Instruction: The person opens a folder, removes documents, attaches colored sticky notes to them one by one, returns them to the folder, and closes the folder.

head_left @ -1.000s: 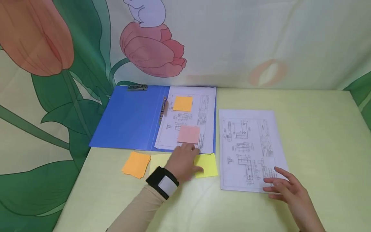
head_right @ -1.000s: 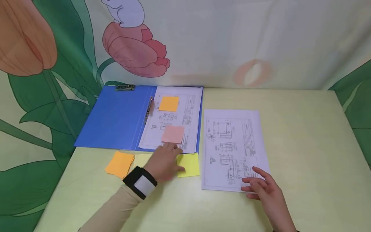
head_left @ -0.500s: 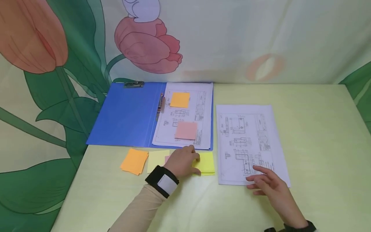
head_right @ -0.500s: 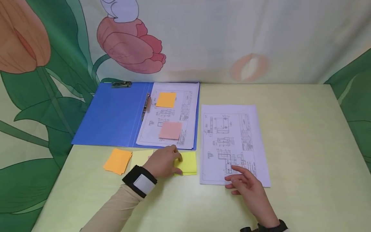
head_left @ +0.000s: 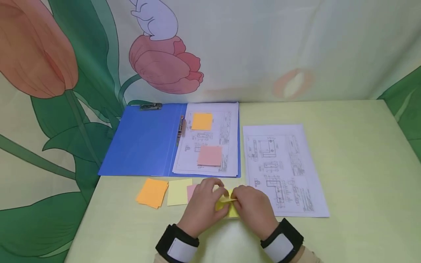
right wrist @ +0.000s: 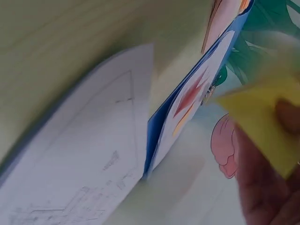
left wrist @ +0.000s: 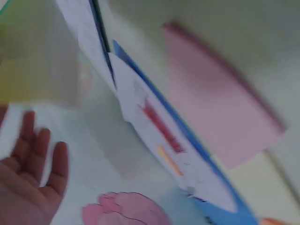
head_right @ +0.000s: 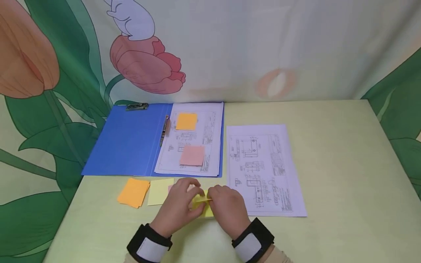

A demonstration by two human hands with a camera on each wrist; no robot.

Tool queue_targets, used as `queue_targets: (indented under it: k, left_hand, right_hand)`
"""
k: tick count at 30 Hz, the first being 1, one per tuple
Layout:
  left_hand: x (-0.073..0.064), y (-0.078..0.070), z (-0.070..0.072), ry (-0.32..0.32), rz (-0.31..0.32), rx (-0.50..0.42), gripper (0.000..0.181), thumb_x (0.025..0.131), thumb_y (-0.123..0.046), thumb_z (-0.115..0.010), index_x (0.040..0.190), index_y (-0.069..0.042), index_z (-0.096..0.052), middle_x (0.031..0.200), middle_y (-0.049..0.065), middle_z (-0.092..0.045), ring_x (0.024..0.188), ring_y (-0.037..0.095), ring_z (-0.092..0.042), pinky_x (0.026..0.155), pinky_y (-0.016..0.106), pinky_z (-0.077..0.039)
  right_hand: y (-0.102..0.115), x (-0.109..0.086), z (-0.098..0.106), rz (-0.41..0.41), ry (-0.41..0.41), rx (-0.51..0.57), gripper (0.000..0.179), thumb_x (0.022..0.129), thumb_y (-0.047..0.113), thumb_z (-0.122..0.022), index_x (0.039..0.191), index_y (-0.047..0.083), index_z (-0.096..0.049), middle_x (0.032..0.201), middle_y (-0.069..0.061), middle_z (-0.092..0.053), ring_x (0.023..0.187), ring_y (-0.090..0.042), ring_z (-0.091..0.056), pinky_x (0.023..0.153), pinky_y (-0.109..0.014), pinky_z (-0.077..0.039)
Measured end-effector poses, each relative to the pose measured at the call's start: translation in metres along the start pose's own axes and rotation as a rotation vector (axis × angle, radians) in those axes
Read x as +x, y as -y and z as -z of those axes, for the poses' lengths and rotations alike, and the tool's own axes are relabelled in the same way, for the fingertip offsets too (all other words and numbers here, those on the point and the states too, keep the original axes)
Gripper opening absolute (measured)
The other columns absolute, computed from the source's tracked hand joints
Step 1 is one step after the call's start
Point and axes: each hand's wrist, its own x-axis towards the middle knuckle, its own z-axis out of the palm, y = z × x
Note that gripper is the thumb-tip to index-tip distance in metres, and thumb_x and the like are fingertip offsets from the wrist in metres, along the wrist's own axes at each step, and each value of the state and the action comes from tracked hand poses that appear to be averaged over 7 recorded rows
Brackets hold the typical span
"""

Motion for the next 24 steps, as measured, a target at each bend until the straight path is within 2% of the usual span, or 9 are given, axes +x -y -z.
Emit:
queue_targets:
  k: [2, 4, 9, 12, 15, 19, 21, 22, 24]
  left_hand:
    - [-0.005, -0.002, -0.004, 0.007, 0.16, -0.153, 0.037, 0.085, -0.031, -0.066, 0.116, -0.011, -0.058, 0.115, 0.005, -0.059, 0.105, 0.022, -0.055, 0.085, 0.037, -0.045]
    - [-0.007, -0.005, -0.008, 0.029, 0.31, -0.41, 0.041, 0.09, -0.032, -0.06, 0.124, -0.009, -0.053, 0.111, 0.009, -0.062, 0.096, 0.024, -0.06, 0.079, 0.039, -0.05]
    - [-0.003, -0.016, -0.02, -0.029, 0.535, -1.097, 0.034, 0.096, -0.022, -0.051, 0.118, 0.003, -0.056, 0.088, 0.017, -0.065, 0.071, 0.025, -0.065, 0.061, 0.043, -0.054]
    - [0.0, -0.02, -0.03, -0.086, 0.612, -1.207, 0.033, 0.097, -0.016, -0.049, 0.12, 0.006, -0.05, 0.086, 0.019, -0.066, 0.069, 0.025, -0.067, 0.059, 0.043, -0.054]
    - [0.003, -0.018, -0.039, -0.055, 0.686, -1.049, 0.034, 0.099, -0.017, -0.044, 0.126, 0.003, -0.042, 0.075, 0.019, -0.066, 0.059, 0.028, -0.066, 0.055, 0.041, -0.053]
    - [0.003, -0.012, -0.045, 0.107, 0.719, -0.425, 0.067, 0.096, -0.051, -0.035, 0.139, 0.0, -0.029, 0.052, 0.007, -0.055, 0.042, 0.022, -0.053, 0.043, 0.033, -0.041]
    - [0.002, -0.009, -0.041, 0.167, 0.705, -0.131, 0.084, 0.089, -0.067, -0.027, 0.142, -0.001, -0.03, 0.047, 0.004, -0.047, 0.04, 0.019, -0.046, 0.042, 0.031, -0.033]
    - [0.002, -0.008, -0.037, 0.174, 0.682, -0.048, 0.09, 0.086, -0.072, -0.022, 0.141, -0.002, -0.034, 0.048, 0.003, -0.045, 0.041, 0.018, -0.044, 0.041, 0.031, -0.032]
    - [0.004, -0.009, -0.028, 0.16, 0.624, -0.051, 0.089, 0.085, -0.074, -0.019, 0.134, -0.005, -0.046, 0.049, 0.004, -0.047, 0.043, 0.018, -0.046, 0.042, 0.03, -0.033]
  right_hand:
    - [-0.001, -0.004, 0.004, -0.073, -0.021, 0.093, 0.019, 0.073, 0.001, -0.07, 0.081, 0.016, -0.062, 0.075, 0.008, -0.063, 0.061, -0.006, -0.053, 0.053, -0.02, -0.042]
    - [-0.001, -0.009, 0.009, -0.163, -0.018, 0.22, 0.023, 0.076, -0.001, -0.068, 0.089, 0.016, -0.062, 0.085, 0.006, -0.067, 0.069, -0.005, -0.058, 0.058, -0.021, -0.046]
    - [-0.01, -0.014, 0.025, -0.55, -0.034, 0.88, 0.013, 0.087, 0.001, -0.061, 0.095, 0.004, -0.052, 0.102, -0.012, -0.064, 0.089, -0.015, -0.063, 0.07, -0.033, -0.054]
    - [-0.034, -0.019, 0.029, -0.76, -0.169, 1.2, 0.021, 0.09, 0.006, -0.058, 0.102, -0.002, -0.043, 0.113, -0.02, -0.057, 0.101, -0.025, -0.06, 0.074, -0.041, -0.053]
    - [-0.082, -0.035, 0.009, -0.795, -0.316, 1.257, 0.034, 0.089, 0.017, -0.063, 0.113, 0.002, -0.044, 0.125, -0.017, -0.054, 0.109, -0.027, -0.057, 0.075, -0.043, -0.052]
    - [-0.134, -0.058, -0.016, -0.753, -0.436, 1.218, 0.033, 0.083, 0.017, -0.07, 0.102, 0.002, -0.048, 0.116, -0.018, -0.059, 0.102, -0.029, -0.061, 0.073, -0.04, -0.053]
    - [-0.128, -0.059, -0.007, -0.765, -0.447, 1.117, 0.031, 0.081, 0.016, -0.072, 0.095, 0.0, -0.049, 0.106, -0.019, -0.062, 0.092, -0.027, -0.065, 0.07, -0.035, -0.054]
    - [-0.119, -0.057, 0.001, -0.747, -0.442, 1.057, 0.027, 0.081, 0.012, -0.071, 0.094, -0.001, -0.051, 0.104, -0.018, -0.063, 0.09, -0.025, -0.065, 0.07, -0.031, -0.054]
    - [-0.092, -0.051, 0.021, -0.653, -0.427, 0.884, 0.021, 0.08, 0.005, -0.071, 0.09, -0.002, -0.054, 0.101, -0.016, -0.066, 0.09, -0.022, -0.066, 0.073, -0.025, -0.052]
